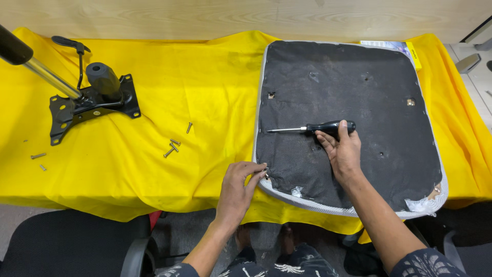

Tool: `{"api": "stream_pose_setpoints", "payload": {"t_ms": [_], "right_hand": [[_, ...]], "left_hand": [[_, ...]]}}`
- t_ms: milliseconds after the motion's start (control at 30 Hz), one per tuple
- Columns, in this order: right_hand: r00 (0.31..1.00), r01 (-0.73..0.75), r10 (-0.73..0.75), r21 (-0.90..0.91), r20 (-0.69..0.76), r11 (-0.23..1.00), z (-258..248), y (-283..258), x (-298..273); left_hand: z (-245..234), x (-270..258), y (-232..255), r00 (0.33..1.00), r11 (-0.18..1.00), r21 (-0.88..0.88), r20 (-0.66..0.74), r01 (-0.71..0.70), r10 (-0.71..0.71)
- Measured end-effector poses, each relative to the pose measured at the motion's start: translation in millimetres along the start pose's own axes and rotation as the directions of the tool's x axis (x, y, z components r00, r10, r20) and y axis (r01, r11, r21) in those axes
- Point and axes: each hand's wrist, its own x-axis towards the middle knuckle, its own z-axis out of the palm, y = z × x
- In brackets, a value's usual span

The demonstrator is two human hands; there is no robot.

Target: The person uses a screwdriver to fasten screws into a black rectangular seat cushion placed on a yellow cloth. They pick up screws from the table and tighten them into pre-drilled holes on the underside of the cushion.

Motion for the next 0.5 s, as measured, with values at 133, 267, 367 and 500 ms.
{"api": "stream_pose_setpoints", "payload": {"t_ms": [133, 267, 367, 500], "right_hand": [[1.000, -0.015, 0.015, 0.012, 0.002, 1.000, -5, -2, -1], [0.999, -0.039, 0.039, -0.015, 0.019, 0.999, -6, -6, 4], [0.999, -0.029, 0.030, -0.013, 0.031, 0.999, -3, -7, 7], [0.998, -0.017, 0.016, 0.010, 0.066, 1.000, -5, -6, 7]], "left_hand": [[2, 1, 6, 0.999, 0.998, 0.049, 0.003, 0.033, -0.033], [4, 0, 11, 0.994, 0.992, 0.057, 0.008, 0.112, -0.112], [2, -4, 11, 0.999, 0.998, 0.058, -0.033, 0.008, -0.006], [8, -13, 10, 0.997, 0.998, 0.056, -0.074, -0.008, 0.012]]}}
